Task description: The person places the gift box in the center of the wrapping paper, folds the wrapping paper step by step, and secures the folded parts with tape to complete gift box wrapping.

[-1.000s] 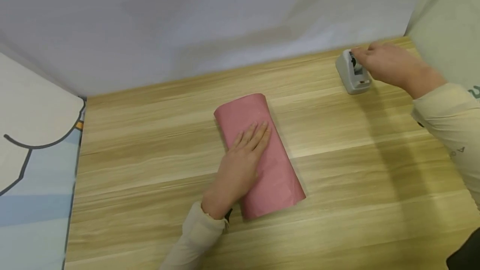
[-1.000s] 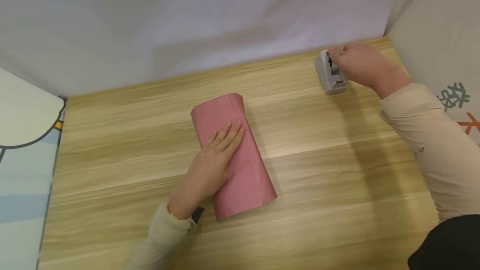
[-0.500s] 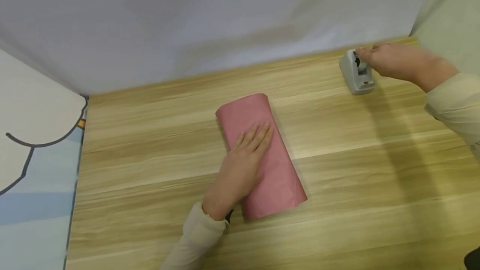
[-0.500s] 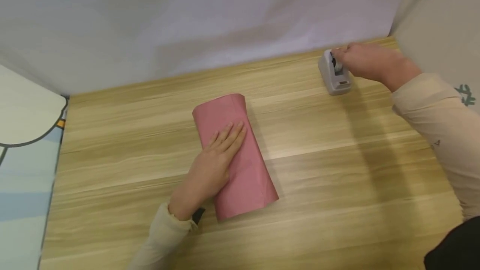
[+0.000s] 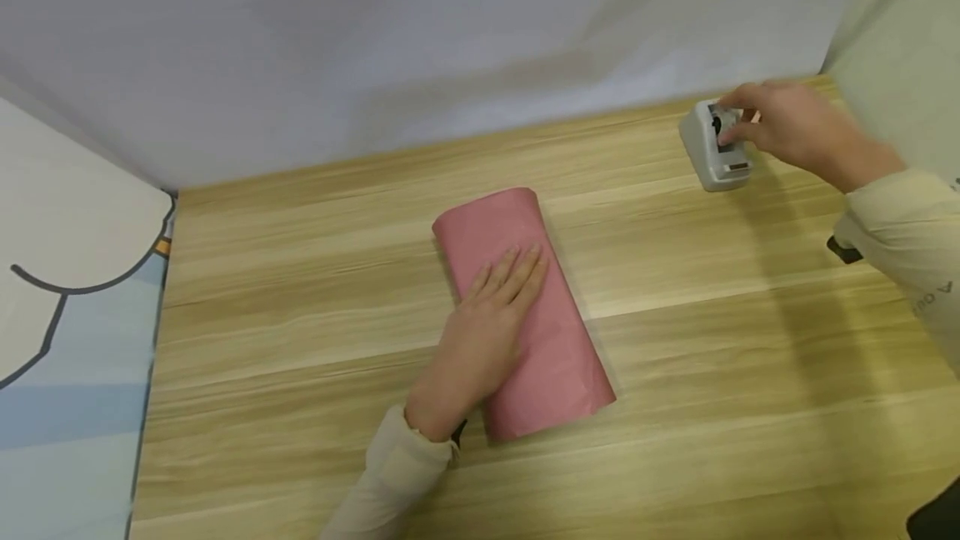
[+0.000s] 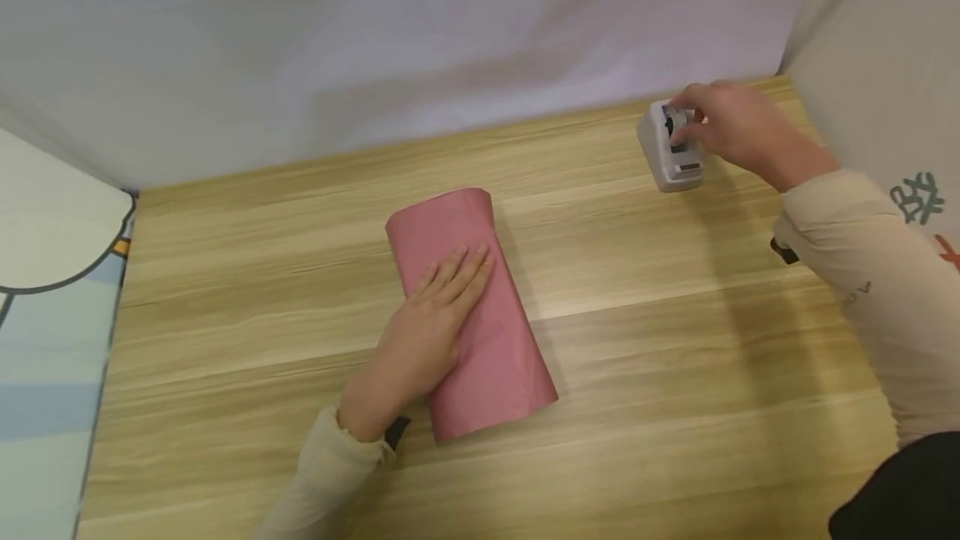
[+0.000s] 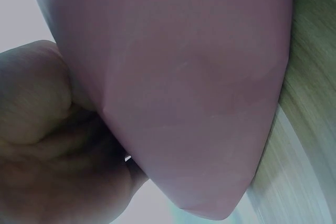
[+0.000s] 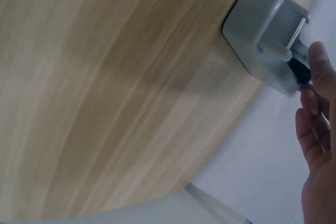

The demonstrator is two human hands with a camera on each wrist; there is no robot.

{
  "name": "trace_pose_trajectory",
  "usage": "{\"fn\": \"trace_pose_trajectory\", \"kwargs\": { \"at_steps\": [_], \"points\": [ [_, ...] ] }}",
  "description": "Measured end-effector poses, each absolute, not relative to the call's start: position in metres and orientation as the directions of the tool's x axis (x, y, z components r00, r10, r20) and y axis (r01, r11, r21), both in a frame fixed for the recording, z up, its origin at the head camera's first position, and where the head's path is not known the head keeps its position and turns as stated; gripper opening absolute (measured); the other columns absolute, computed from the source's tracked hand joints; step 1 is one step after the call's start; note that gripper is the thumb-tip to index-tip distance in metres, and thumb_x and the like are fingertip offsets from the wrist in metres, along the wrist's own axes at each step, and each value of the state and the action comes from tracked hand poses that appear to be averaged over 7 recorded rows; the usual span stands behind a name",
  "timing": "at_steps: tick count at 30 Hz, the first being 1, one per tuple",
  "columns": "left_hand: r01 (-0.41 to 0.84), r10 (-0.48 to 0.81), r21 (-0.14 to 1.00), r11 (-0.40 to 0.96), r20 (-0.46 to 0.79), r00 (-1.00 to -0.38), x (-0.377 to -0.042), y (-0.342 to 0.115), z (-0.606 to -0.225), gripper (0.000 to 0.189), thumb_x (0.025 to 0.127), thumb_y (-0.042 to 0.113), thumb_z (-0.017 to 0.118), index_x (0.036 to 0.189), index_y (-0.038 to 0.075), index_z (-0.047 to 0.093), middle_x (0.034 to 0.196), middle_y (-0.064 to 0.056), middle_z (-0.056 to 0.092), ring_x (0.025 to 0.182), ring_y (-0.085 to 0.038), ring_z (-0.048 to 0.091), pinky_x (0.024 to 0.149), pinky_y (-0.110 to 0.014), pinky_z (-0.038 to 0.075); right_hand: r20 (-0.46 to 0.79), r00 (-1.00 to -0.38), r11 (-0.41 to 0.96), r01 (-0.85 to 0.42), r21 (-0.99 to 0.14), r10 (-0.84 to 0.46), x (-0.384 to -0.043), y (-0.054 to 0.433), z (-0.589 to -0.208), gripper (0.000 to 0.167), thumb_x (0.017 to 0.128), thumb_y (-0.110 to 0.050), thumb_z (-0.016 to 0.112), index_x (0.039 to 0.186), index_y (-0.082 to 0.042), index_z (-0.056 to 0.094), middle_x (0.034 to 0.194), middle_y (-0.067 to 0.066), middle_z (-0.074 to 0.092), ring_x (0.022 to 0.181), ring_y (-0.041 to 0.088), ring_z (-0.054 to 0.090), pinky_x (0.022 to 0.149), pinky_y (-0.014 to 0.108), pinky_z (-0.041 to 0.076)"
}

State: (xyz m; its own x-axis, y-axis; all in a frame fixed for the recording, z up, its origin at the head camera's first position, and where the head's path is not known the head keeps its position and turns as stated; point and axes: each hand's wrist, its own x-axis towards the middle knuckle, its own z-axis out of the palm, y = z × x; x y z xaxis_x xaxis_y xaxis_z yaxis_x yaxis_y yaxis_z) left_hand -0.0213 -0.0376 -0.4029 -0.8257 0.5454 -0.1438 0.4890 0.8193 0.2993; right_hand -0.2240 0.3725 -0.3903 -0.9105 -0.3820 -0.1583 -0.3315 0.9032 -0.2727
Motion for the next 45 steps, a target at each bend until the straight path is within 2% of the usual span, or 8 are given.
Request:
{"fn": "trace_pose_trajectory", "kwargs": {
  "at_steps": [7, 14, 18, 20, 26, 30, 38, 45],
  "points": [
    [0.493, 0.546, 0.292, 0.82, -0.139, -0.826, -0.019, -0.037, -0.402, 0.083, 0.095, 0.004, 0.063, 0.167, 0.009, 0.022, 0.175, -0.007, 0.02, 0.163, -0.028, 0.019, 0.132, -0.048, 0.021, 0.033, -0.942, 0.892, -0.327, -0.313, -0.334, -0.213, 0.373, -0.4, 0.03, 0.097, -0.008, 0.073, 0.123, 0.004, 0.065, 0.117, 0.031, 0.069, 0.101, 0.044, 0.065, 0.074, 0.047, 0.049],
    [0.494, 0.545, 0.29, 0.82, -0.128, -0.829, -0.018, -0.037, -0.4, 0.082, 0.095, 0.002, 0.062, 0.166, 0.009, 0.022, 0.175, -0.006, 0.021, 0.163, -0.028, 0.02, 0.132, -0.048, 0.021, 0.332, -0.86, 0.851, -0.472, -0.231, -0.387, -0.202, 0.37, -0.41, 0.028, 0.091, -0.003, 0.078, 0.117, 0.003, 0.074, 0.104, 0.03, 0.074, 0.08, 0.044, 0.068, 0.063, 0.044, 0.046],
    [0.491, 0.54, 0.285, 0.823, -0.126, -0.832, -0.018, -0.037, -0.4, 0.082, 0.094, 0.002, 0.062, 0.166, 0.009, 0.023, 0.175, -0.006, 0.021, 0.163, -0.028, 0.02, 0.132, -0.048, 0.022, 0.247, -0.899, 0.881, -0.416, -0.225, -0.361, -0.205, 0.368, -0.411, 0.031, 0.099, -0.012, 0.071, 0.125, 0.003, 0.07, 0.108, 0.032, 0.071, 0.09, 0.046, 0.063, 0.065, 0.057, 0.049],
    [0.488, 0.539, 0.289, 0.824, -0.133, -0.832, -0.017, -0.037, -0.4, 0.083, 0.094, 0.002, 0.063, 0.166, 0.009, 0.022, 0.175, -0.006, 0.02, 0.163, -0.028, 0.019, 0.132, -0.048, 0.021, 0.163, -0.929, 0.9, -0.365, -0.24, -0.333, -0.208, 0.366, -0.41, 0.034, 0.102, -0.017, 0.067, 0.128, 0.004, 0.067, 0.11, 0.031, 0.069, 0.096, 0.045, 0.058, 0.067, 0.056, 0.047],
    [0.486, 0.54, 0.29, 0.824, -0.143, -0.829, -0.016, -0.038, -0.401, 0.084, 0.094, 0.002, 0.062, 0.167, 0.01, 0.021, 0.175, -0.005, 0.019, 0.164, -0.027, 0.017, 0.133, -0.048, 0.02, -0.081, -0.953, 0.919, -0.256, -0.301, -0.292, -0.218, 0.359, -0.399, 0.043, 0.103, -0.023, 0.05, 0.135, 0.006, 0.05, 0.1, 0.023, 0.06, 0.069, 0.031, 0.052, 0.056, 0.037, 0.038],
    [0.491, 0.543, 0.283, 0.824, -0.145, -0.827, -0.016, -0.036, -0.401, 0.083, 0.096, 0.004, 0.062, 0.167, 0.009, 0.02, 0.176, -0.005, 0.019, 0.164, -0.028, 0.018, 0.132, -0.048, 0.021, -0.189, -0.938, 0.932, -0.232, -0.277, -0.29, -0.223, 0.356, -0.392, 0.047, 0.102, -0.024, 0.045, 0.138, 0.006, 0.043, 0.101, 0.025, 0.058, 0.063, 0.029, 0.051, 0.054, 0.037, 0.039],
    [0.5, 0.551, 0.282, 0.819, -0.148, -0.821, -0.016, -0.035, -0.4, 0.085, 0.095, 0.006, 0.064, 0.167, 0.01, 0.019, 0.176, -0.005, 0.017, 0.164, -0.027, 0.016, 0.132, -0.048, 0.021, -0.191, -0.937, 0.934, -0.237, -0.268, -0.293, -0.223, 0.357, -0.391, 0.035, 0.103, -0.018, 0.048, 0.128, 0.006, 0.044, 0.099, 0.027, 0.059, 0.067, 0.031, 0.053, 0.057, 0.038, 0.041],
    [0.503, 0.55, 0.278, 0.818, -0.125, -0.826, -0.015, -0.036, -0.401, 0.083, 0.094, 0.003, 0.063, 0.166, 0.009, 0.022, 0.175, -0.006, 0.02, 0.163, -0.028, 0.018, 0.132, -0.048, 0.022, -0.114, -0.953, 0.922, -0.233, -0.309, -0.279, -0.218, 0.36, -0.397, 0.038, 0.106, -0.019, 0.052, 0.133, 0.008, 0.049, 0.102, 0.03, 0.063, 0.075, 0.036, 0.061, 0.061, 0.041, 0.046]
  ]
}}
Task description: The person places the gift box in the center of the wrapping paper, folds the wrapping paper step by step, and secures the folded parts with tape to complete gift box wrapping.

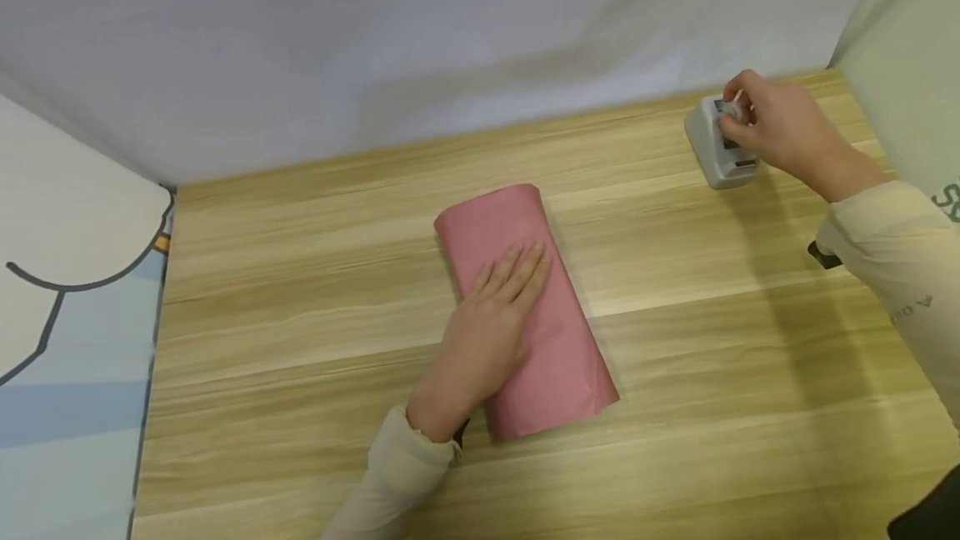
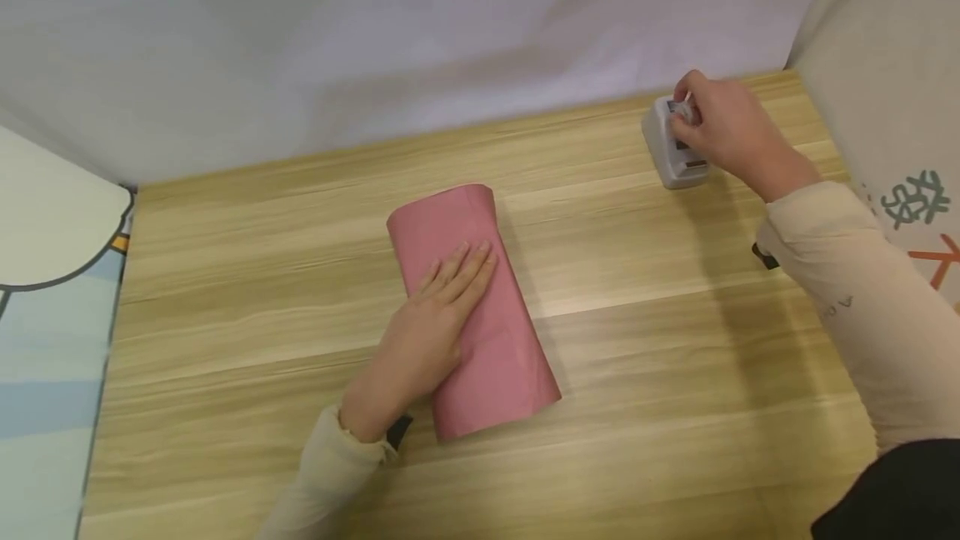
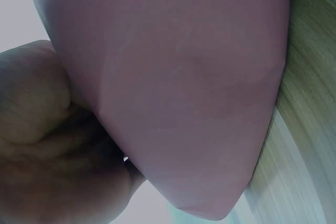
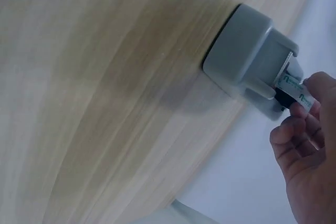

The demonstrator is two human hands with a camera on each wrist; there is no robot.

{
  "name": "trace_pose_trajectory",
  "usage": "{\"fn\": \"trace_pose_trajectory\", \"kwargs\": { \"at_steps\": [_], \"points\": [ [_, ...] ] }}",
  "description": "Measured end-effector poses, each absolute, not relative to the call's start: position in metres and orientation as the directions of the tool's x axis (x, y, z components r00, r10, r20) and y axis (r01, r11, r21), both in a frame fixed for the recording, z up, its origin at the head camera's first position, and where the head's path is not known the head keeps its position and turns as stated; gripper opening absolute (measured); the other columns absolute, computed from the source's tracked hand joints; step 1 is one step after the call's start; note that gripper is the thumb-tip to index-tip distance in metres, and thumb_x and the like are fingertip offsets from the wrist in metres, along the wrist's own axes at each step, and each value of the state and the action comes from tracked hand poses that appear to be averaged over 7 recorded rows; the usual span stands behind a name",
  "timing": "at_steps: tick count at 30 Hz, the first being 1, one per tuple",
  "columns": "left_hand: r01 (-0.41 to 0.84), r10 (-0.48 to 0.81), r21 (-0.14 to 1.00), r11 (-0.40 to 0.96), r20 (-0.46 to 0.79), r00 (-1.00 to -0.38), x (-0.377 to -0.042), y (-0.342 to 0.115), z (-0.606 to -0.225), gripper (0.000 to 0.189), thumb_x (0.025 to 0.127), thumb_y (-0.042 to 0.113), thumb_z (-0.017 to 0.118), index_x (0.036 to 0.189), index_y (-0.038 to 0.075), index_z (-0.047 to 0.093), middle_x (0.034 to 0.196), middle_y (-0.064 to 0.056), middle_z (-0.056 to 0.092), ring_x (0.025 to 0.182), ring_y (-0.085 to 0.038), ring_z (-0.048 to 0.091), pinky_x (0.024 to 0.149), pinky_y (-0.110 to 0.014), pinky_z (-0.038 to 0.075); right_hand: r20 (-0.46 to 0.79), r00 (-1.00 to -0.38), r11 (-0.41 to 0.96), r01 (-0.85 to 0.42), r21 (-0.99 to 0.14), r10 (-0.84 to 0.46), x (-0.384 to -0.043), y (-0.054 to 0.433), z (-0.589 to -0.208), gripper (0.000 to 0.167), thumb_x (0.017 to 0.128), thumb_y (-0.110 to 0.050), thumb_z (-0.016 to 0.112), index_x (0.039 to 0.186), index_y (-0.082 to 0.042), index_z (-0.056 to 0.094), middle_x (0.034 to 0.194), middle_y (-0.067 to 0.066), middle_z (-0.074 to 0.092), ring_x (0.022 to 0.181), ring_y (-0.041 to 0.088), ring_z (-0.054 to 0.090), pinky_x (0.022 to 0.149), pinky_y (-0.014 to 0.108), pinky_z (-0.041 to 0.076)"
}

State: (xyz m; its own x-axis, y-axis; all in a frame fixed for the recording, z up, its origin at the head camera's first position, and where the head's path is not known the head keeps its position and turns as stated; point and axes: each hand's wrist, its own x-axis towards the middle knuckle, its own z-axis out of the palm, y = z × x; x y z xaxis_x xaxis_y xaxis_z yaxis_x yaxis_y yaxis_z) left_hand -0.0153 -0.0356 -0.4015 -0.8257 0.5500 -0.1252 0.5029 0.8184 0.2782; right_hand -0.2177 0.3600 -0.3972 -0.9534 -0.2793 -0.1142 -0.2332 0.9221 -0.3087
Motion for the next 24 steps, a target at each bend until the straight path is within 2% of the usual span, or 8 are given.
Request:
{"fn": "trace_pose_trajectory", "kwargs": {
  "at_steps": [6, 11, 15, 17, 22, 24],
  "points": [
    [0.5, 0.546, 0.272, 0.822, -0.131, -0.827, -0.016, -0.036, -0.403, 0.083, 0.095, 0.004, 0.063, 0.167, 0.009, 0.021, 0.176, -0.006, 0.018, 0.164, -0.027, 0.017, 0.132, -0.048, 0.021, -0.124, -0.939, 0.909, -0.268, -0.318, -0.32, -0.216, 0.365, -0.401, 0.051, 0.102, -0.017, 0.067, 0.142, 0.009, 0.051, 0.11, 0.029, 0.058, 0.091, 0.039, 0.056, 0.072, 0.049, 0.045],
    [0.496, 0.546, 0.28, 0.822, -0.136, -0.827, -0.017, -0.037, -0.404, 0.084, 0.095, 0.003, 0.063, 0.167, 0.01, 0.02, 0.176, -0.005, 0.017, 0.164, -0.027, 0.016, 0.132, -0.048, 0.02, -0.173, -0.906, 0.892, -0.319, -0.32, -0.386, -0.218, 0.368, -0.401, 0.058, 0.099, -0.007, 0.068, 0.149, 0.011, 0.045, 0.12, 0.034, 0.052, 0.097, 0.044, 0.055, 0.077, 0.056, 0.049],
    [0.492, 0.543, 0.284, 0.823, -0.142, -0.827, -0.017, -0.038, -0.405, 0.084, 0.095, 0.003, 0.062, 0.167, 0.01, 0.02, 0.176, -0.005, 0.016, 0.164, -0.027, 0.015, 0.133, -0.048, 0.02, -0.204, -0.877, 0.88, -0.365, -0.303, -0.434, -0.222, 0.369, -0.397, 0.061, 0.096, 0.001, 0.07, 0.149, 0.013, 0.043, 0.121, 0.035, 0.051, 0.1, 0.046, 0.055, 0.079, 0.058, 0.05],
    [0.488, 0.542, 0.289, 0.823, -0.145, -0.828, -0.017, -0.038, -0.405, 0.084, 0.095, 0.003, 0.062, 0.167, 0.01, 0.02, 0.176, -0.004, 0.016, 0.164, -0.027, 0.015, 0.133, -0.048, 0.019, -0.198, -0.875, 0.876, -0.372, -0.307, -0.441, -0.225, 0.37, -0.395, 0.06, 0.095, 0.002, 0.071, 0.147, 0.014, 0.044, 0.119, 0.034, 0.052, 0.098, 0.044, 0.055, 0.078, 0.056, 0.049],
    [0.486, 0.541, 0.293, 0.823, -0.146, -0.828, -0.017, -0.04, -0.404, 0.087, 0.093, 0.004, 0.065, 0.167, 0.01, 0.02, 0.176, -0.005, 0.017, 0.164, -0.027, 0.015, 0.133, -0.049, 0.02, -0.125, -0.886, 0.856, -0.383, -0.348, -0.447, -0.229, 0.374, -0.394, 0.049, 0.095, 0.001, 0.071, 0.139, 0.013, 0.051, 0.113, 0.027, 0.059, 0.095, 0.034, 0.054, 0.074, 0.033, 0.041],
    [0.488, 0.541, 0.287, 0.824, -0.144, -0.829, -0.017, -0.04, -0.403, 0.086, 0.094, 0.004, 0.065, 0.167, 0.01, 0.02, 0.176, -0.005, 0.018, 0.164, -0.027, 0.016, 0.132, -0.049, 0.02, -0.108, -0.887, 0.852, -0.388, -0.352, -0.448, -0.228, 0.375, -0.393, 0.045, 0.097, 0.0, 0.068, 0.139, 0.01, 0.054, 0.115, 0.027, 0.06, 0.097, 0.033, 0.055, 0.073, 0.03, 0.04]
  ]
}}
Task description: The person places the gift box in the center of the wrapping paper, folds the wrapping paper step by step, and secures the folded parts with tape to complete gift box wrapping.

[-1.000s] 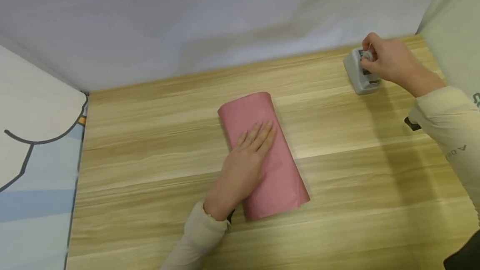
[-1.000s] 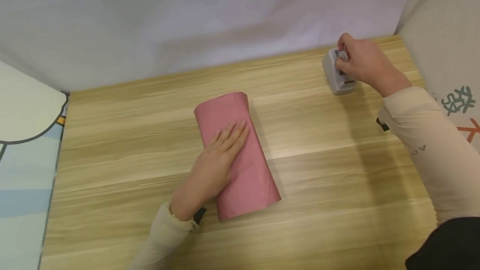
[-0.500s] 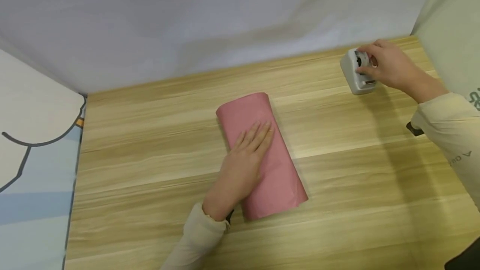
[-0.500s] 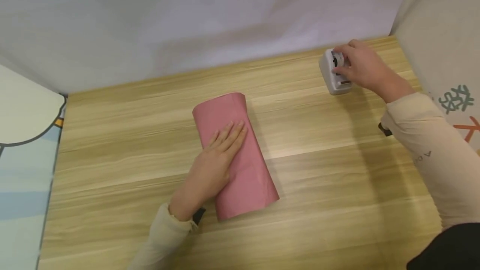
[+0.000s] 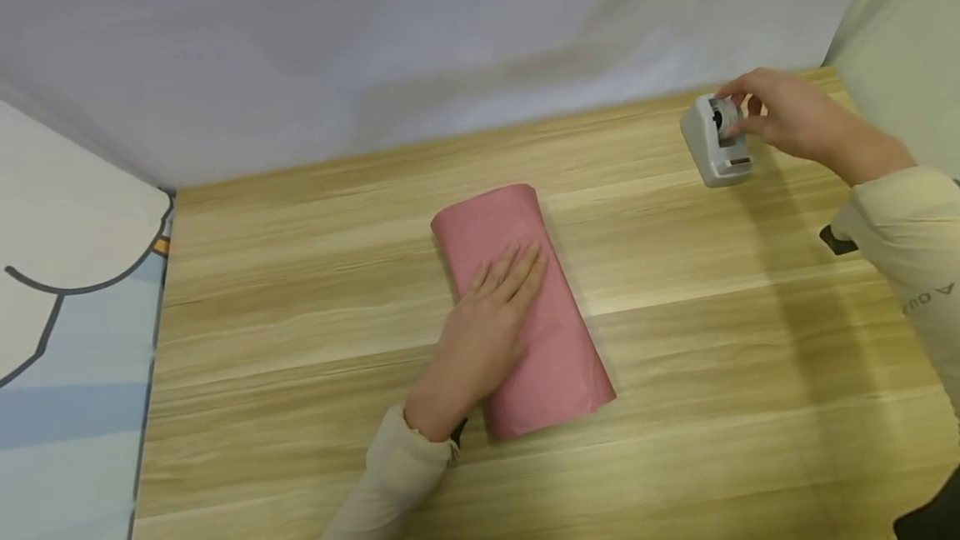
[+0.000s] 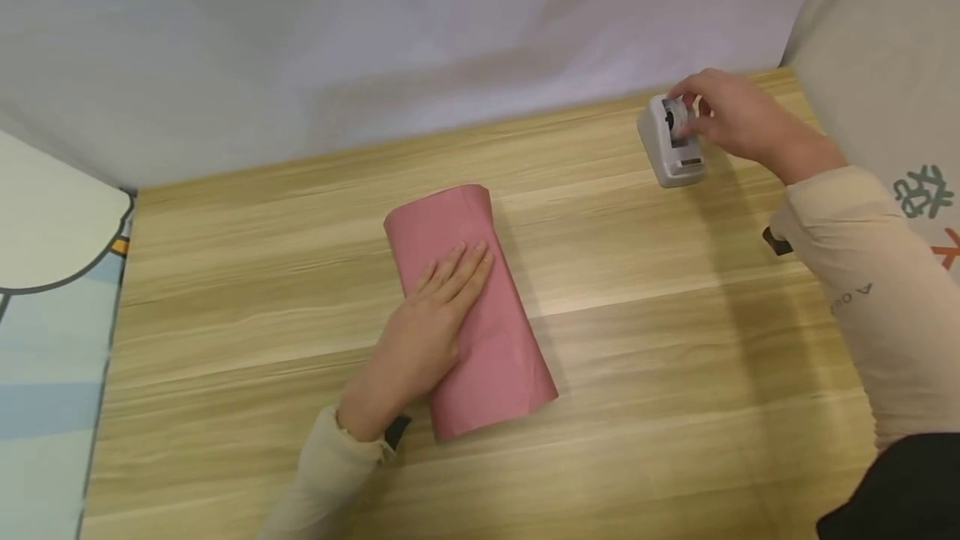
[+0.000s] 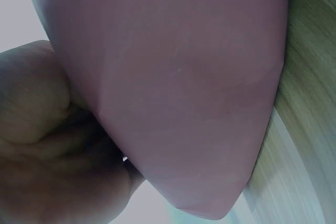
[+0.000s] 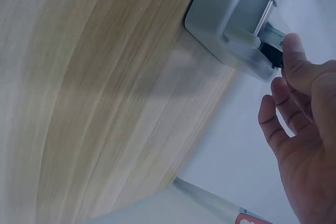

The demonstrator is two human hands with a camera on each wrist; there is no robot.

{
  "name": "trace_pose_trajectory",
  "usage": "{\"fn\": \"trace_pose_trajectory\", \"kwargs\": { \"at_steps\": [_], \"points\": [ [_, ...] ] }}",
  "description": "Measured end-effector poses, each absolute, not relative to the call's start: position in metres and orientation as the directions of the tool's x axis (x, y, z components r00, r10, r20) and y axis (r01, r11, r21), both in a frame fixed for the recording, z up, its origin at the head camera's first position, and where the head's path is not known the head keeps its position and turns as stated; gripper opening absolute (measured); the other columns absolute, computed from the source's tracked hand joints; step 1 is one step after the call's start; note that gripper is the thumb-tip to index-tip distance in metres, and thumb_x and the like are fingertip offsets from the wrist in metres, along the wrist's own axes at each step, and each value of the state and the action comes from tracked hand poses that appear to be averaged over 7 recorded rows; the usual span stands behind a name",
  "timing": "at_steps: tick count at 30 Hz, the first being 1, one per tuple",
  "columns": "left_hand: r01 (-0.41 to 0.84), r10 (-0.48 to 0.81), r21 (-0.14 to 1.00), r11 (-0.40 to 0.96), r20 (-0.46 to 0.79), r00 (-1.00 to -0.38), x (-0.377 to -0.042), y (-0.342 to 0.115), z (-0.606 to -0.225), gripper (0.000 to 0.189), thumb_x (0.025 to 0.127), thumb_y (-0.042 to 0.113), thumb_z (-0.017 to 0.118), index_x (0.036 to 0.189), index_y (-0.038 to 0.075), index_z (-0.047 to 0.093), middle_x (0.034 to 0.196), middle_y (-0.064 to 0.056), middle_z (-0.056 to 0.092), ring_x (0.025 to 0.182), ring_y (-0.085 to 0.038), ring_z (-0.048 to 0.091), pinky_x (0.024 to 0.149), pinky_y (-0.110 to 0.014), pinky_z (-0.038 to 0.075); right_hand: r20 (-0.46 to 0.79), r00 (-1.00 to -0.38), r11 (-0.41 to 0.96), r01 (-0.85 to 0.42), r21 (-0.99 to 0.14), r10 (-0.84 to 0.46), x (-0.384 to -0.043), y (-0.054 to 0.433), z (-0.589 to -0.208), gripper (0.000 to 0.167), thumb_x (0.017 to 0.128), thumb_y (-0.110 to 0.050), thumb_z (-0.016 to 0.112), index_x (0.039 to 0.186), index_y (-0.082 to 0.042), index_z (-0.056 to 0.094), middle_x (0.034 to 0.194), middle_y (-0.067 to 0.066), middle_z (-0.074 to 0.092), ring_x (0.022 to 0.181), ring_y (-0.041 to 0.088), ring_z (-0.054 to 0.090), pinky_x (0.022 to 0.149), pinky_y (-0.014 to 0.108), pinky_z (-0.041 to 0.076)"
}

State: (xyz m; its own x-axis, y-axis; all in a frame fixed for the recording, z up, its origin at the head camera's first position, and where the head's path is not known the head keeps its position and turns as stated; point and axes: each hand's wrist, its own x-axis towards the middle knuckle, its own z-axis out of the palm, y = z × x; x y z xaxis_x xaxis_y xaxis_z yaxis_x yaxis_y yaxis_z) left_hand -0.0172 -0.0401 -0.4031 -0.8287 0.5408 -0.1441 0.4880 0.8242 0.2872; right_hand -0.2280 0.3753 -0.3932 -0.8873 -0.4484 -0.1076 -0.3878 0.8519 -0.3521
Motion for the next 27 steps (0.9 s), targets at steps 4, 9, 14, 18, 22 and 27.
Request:
{"fn": "trace_pose_trajectory", "kwargs": {
  "at_steps": [4, 9, 14, 18, 22, 27],
  "points": [
    [0.494, 0.541, 0.273, 0.826, -0.134, -0.831, -0.018, -0.041, -0.403, 0.085, 0.094, 0.004, 0.065, 0.167, 0.01, 0.021, 0.175, -0.006, 0.02, 0.164, -0.027, 0.017, 0.132, -0.048, 0.021, -0.121, -0.892, 0.863, -0.375, -0.339, -0.435, -0.227, 0.375, -0.392, 0.043, 0.103, -0.004, 0.06, 0.145, 0.006, 0.055, 0.119, 0.027, 0.057, 0.09, 0.032, 0.052, 0.068, 0.031, 0.038],
    [0.495, 0.542, 0.273, 0.825, -0.131, -0.83, -0.018, -0.041, -0.402, 0.086, 0.093, 0.004, 0.066, 0.167, 0.009, 0.021, 0.175, -0.006, 0.02, 0.164, -0.027, 0.018, 0.133, -0.048, 0.021, -0.119, -0.892, 0.858, -0.372, -0.354, -0.436, -0.226, 0.375, -0.395, 0.043, 0.108, -0.003, 0.048, 0.151, 0.004, 0.049, 0.122, 0.029, 0.056, 0.091, 0.033, 0.055, 0.067, 0.031, 0.04],
    [0.495, 0.542, 0.272, 0.825, -0.134, -0.83, -0.019, -0.041, -0.403, 0.086, 0.093, 0.004, 0.066, 0.167, 0.01, 0.021, 0.175, -0.006, 0.02, 0.164, -0.027, 0.018, 0.133, -0.048, 0.021, -0.098, -0.901, 0.846, -0.353, -0.401, -0.423, -0.225, 0.376, -0.397, 0.044, 0.109, -0.002, 0.043, 0.152, 0.002, 0.049, 0.131, 0.034, 0.057, 0.107, 0.047, 0.059, 0.081, 0.055, 0.048],
    [0.496, 0.542, 0.271, 0.825, -0.131, -0.83, -0.02, -0.042, -0.403, 0.087, 0.093, 0.006, 0.068, 0.167, 0.009, 0.022, 0.175, -0.006, 0.02, 0.164, -0.027, 0.018, 0.132, -0.048, 0.021, -0.088, -0.905, 0.853, -0.354, -0.384, -0.416, -0.223, 0.378, -0.397, 0.047, 0.104, 0.001, 0.053, 0.152, 0.001, 0.05, 0.134, 0.033, 0.06, 0.105, 0.045, 0.061, 0.074, 0.044, 0.049],
    [0.498, 0.541, 0.268, 0.825, -0.122, -0.832, -0.02, -0.043, -0.404, 0.088, 0.092, 0.006, 0.069, 0.166, 0.008, 0.023, 0.175, -0.007, 0.021, 0.163, -0.028, 0.019, 0.132, -0.048, 0.021, -0.119, -0.89, 0.853, -0.373, -0.364, -0.44, -0.221, 0.376, -0.399, 0.059, 0.099, -0.001, 0.066, 0.154, 0.003, 0.045, 0.14, 0.034, 0.054, 0.103, 0.043, 0.058, 0.074, 0.044, 0.05],
    [0.495, 0.54, 0.274, 0.824, -0.12, -0.833, -0.02, -0.044, -0.404, 0.087, 0.092, 0.005, 0.068, 0.166, 0.009, 0.023, 0.175, -0.007, 0.021, 0.163, -0.028, 0.019, 0.132, -0.049, 0.022, -0.089, -0.889, 0.85, -0.394, -0.349, -0.449, -0.216, 0.372, -0.403, 0.061, 0.099, -0.001, 0.066, 0.154, 0.007, 0.042, 0.142, 0.038, 0.049, 0.118, 0.054, 0.052, 0.093, 0.068, 0.046]
  ]
}}
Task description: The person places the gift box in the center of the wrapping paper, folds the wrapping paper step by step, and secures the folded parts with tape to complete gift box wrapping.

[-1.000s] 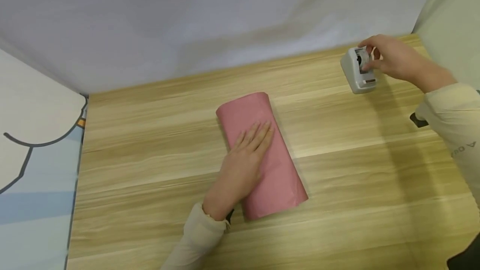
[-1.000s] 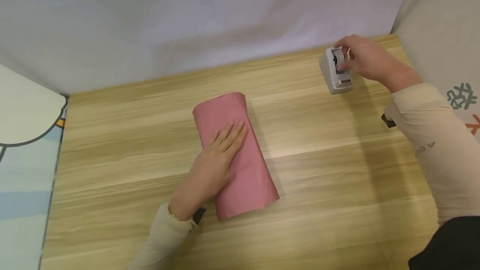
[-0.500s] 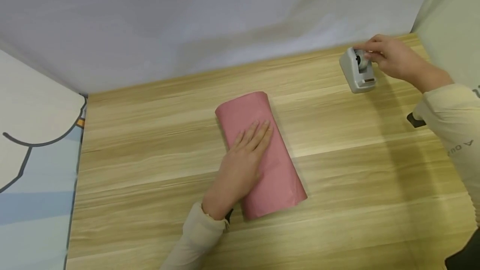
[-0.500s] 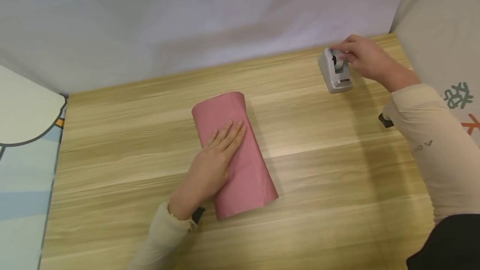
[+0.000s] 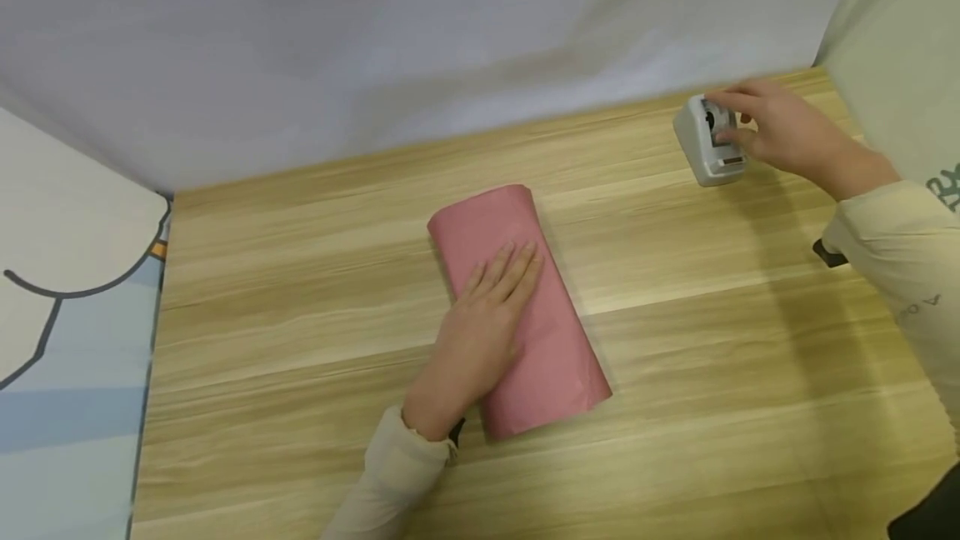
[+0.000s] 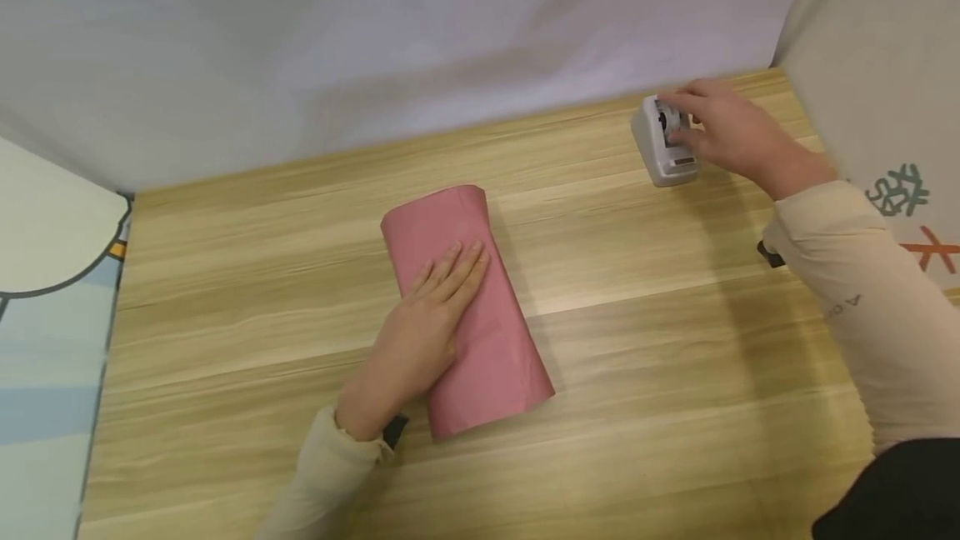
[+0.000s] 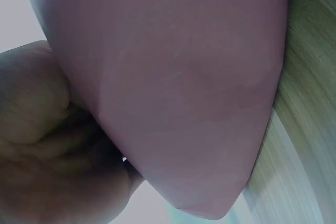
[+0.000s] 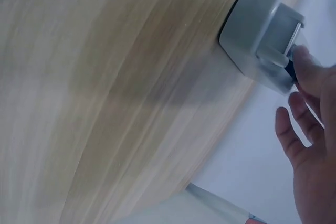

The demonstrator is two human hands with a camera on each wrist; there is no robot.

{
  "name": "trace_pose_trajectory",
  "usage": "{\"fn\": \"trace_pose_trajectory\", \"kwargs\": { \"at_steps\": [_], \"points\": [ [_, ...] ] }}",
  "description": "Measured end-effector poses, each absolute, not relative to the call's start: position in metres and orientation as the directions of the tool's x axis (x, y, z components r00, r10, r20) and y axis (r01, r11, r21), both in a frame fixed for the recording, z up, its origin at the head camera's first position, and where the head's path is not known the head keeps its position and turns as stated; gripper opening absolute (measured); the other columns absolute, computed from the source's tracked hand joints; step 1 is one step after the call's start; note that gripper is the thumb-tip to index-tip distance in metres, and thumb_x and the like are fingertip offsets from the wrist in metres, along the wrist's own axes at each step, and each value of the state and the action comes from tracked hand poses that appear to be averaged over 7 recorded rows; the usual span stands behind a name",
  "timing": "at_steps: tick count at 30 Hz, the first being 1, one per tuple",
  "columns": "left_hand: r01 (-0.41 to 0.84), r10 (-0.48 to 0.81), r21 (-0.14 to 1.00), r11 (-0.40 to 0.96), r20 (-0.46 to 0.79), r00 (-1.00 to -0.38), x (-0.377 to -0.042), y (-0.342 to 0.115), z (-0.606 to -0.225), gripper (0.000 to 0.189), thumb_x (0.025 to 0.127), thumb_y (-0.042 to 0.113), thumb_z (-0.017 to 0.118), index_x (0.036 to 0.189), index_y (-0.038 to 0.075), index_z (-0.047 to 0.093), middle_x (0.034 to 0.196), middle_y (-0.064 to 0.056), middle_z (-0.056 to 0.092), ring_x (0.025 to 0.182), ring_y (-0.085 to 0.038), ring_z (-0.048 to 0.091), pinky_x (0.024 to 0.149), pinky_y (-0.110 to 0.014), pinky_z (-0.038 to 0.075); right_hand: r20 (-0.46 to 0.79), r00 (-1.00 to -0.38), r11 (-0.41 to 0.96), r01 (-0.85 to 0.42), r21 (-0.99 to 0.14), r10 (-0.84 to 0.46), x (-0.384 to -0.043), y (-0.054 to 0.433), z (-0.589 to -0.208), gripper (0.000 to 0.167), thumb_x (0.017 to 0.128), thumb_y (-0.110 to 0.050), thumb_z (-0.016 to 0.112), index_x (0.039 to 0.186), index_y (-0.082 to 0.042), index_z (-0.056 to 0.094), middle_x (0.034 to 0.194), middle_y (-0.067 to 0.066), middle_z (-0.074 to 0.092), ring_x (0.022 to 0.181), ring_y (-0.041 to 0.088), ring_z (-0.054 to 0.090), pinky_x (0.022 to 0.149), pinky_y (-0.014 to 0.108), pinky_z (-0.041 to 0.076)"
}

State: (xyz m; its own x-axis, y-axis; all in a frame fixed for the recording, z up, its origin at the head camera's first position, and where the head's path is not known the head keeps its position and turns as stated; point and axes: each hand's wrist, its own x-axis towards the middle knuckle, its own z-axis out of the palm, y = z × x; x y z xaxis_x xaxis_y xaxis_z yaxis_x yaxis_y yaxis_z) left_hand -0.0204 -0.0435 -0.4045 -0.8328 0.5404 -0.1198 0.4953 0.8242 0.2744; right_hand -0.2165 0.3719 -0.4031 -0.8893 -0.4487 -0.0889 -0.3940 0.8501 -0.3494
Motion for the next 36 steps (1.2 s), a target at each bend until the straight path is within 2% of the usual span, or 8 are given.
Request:
{"fn": "trace_pose_trajectory", "kwargs": {
  "at_steps": [7, 17, 20, 24, 26, 30, 33, 36],
  "points": [
    [0.499, 0.547, 0.283, 0.819, -0.123, -0.828, -0.02, -0.043, -0.405, 0.086, 0.093, 0.004, 0.065, 0.167, 0.009, 0.021, 0.175, -0.007, 0.021, 0.164, -0.028, 0.019, 0.132, -0.049, 0.022, 0.107, -0.892, 0.837, -0.45, -0.311, -0.439, -0.21, 0.372, -0.409, 0.048, 0.095, 0.007, 0.068, 0.142, 0.008, 0.057, 0.135, 0.034, 0.056, 0.117, 0.053, 0.051, 0.089, 0.064, 0.046],
    [0.499, 0.543, 0.276, 0.822, -0.113, -0.832, -0.016, -0.044, -0.404, 0.085, 0.093, 0.004, 0.066, 0.166, 0.009, 0.023, 0.175, -0.006, 0.022, 0.163, -0.027, 0.019, 0.132, -0.048, 0.023, 0.289, -0.869, 0.805, -0.486, -0.341, -0.402, -0.2, 0.37, -0.413, 0.047, 0.085, 0.006, 0.079, 0.131, 0.003, 0.069, 0.131, 0.027, 0.069, 0.113, 0.045, 0.059, 0.087, 0.059, 0.05],
    [0.499, 0.544, 0.28, 0.82, -0.111, -0.832, -0.015, -0.045, -0.403, 0.086, 0.092, 0.004, 0.066, 0.166, 0.008, 0.023, 0.175, -0.007, 0.022, 0.163, -0.028, 0.02, 0.132, -0.049, 0.023, 0.309, -0.874, 0.811, -0.47, -0.349, -0.374, -0.199, 0.369, -0.416, 0.047, 0.083, 0.005, 0.081, 0.129, 0.002, 0.07, 0.13, 0.025, 0.07, 0.106, 0.043, 0.061, 0.084, 0.047, 0.048],
    [0.497, 0.543, 0.284, 0.82, -0.108, -0.833, -0.014, -0.046, -0.401, 0.088, 0.091, 0.003, 0.067, 0.166, 0.008, 0.022, 0.175, -0.007, 0.022, 0.163, -0.028, 0.019, 0.132, -0.049, 0.022, 0.248, -0.897, 0.824, -0.436, -0.361, -0.366, -0.2, 0.369, -0.414, 0.047, 0.091, 0.007, 0.072, 0.136, -0.002, 0.066, 0.132, 0.026, 0.068, 0.101, 0.042, 0.059, 0.078, 0.036, 0.039],
    [0.496, 0.542, 0.287, 0.82, -0.106, -0.834, -0.013, -0.047, -0.399, 0.089, 0.09, 0.003, 0.068, 0.166, 0.008, 0.023, 0.175, -0.007, 0.022, 0.163, -0.028, 0.02, 0.132, -0.049, 0.021, 0.188, -0.91, 0.829, -0.414, -0.376, -0.37, -0.202, 0.37, -0.411, 0.047, 0.096, 0.01, 0.064, 0.142, -0.003, 0.062, 0.135, 0.028, 0.066, 0.105, 0.044, 0.056, 0.08, 0.041, 0.041],
    [0.497, 0.541, 0.285, 0.819, -0.099, -0.835, -0.013, -0.048, -0.399, 0.09, 0.089, 0.004, 0.07, 0.166, 0.008, 0.023, 0.174, -0.008, 0.022, 0.163, -0.029, 0.02, 0.132, -0.049, 0.021, 0.051, -0.916, 0.836, -0.385, -0.39, -0.398, -0.206, 0.371, -0.408, 0.052, 0.101, 0.01, 0.051, 0.152, -0.002, 0.05, 0.149, 0.031, 0.054, 0.12, 0.053, 0.046, 0.093, 0.064, 0.041],
    [0.498, 0.541, 0.283, 0.82, -0.097, -0.836, -0.013, -0.049, -0.399, 0.089, 0.09, 0.004, 0.071, 0.166, 0.008, 0.024, 0.174, -0.008, 0.023, 0.163, -0.029, 0.02, 0.132, -0.049, 0.021, -0.037, -0.912, 0.84, -0.359, -0.407, -0.408, -0.208, 0.37, -0.409, 0.059, 0.102, 0.004, 0.055, 0.158, -0.002, 0.04, 0.159, 0.031, 0.041, 0.132, 0.057, 0.037, 0.102, 0.072, 0.035],
    [0.497, 0.541, 0.283, 0.82, -0.101, -0.835, -0.013, -0.049, -0.4, 0.089, 0.09, 0.003, 0.07, 0.166, 0.008, 0.024, 0.174, -0.007, 0.024, 0.163, -0.029, 0.021, 0.132, -0.049, 0.022, -0.065, -0.914, 0.834, -0.333, -0.441, -0.4, -0.209, 0.366, -0.41, 0.065, 0.1, 0.001, 0.062, 0.159, 0.002, 0.036, 0.155, 0.035, 0.041, 0.132, 0.057, 0.037, 0.101, 0.07, 0.035]
  ]
}}
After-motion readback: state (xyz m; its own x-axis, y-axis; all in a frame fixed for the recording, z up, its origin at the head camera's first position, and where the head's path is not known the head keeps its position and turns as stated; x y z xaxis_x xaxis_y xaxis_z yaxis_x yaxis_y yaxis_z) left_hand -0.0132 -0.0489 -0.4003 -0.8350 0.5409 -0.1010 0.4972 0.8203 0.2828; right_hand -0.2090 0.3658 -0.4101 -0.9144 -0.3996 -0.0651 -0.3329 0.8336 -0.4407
